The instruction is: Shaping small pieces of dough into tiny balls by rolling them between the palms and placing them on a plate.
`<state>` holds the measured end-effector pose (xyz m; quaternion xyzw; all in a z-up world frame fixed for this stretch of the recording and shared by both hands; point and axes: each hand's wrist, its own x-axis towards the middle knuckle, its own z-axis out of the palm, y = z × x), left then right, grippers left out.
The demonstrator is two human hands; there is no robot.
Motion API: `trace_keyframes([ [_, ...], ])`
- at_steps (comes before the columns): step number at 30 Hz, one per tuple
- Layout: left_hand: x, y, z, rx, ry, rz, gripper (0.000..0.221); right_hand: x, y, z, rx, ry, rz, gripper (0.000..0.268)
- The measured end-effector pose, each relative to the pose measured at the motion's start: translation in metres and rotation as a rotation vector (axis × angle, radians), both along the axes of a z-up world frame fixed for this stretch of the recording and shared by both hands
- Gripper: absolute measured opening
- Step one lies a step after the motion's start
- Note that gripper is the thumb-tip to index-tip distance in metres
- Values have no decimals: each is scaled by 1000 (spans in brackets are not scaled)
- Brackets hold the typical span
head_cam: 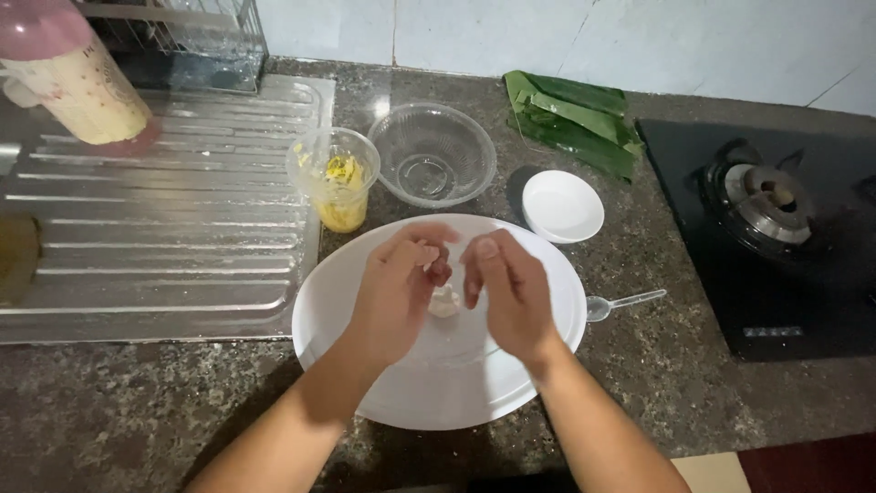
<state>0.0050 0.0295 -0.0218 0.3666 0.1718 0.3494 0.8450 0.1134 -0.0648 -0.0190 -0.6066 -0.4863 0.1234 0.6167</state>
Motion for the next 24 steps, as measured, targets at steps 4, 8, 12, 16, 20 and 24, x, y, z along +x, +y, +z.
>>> trace_keyframes([
  [4,6,7,-17,16,-28,-44,13,14,-3,10,73,16,12,24],
  [8,3,5,-15,78,-54,-106,13,35,-3,1,165,237,189,30],
  [12,-2,5,-9,178,-44,-200,14,45,-5,-2,199,558,372,29],
  [16,-3,7,-10,216,-54,-252,15,65,-3,-18,251,647,466,27],
  [20,-6,5,0,269,13,-286,17,71,-3,-26,330,782,573,20],
  [24,-6,4,1,360,65,-305,23,72,-1,-23,300,843,563,14],
])
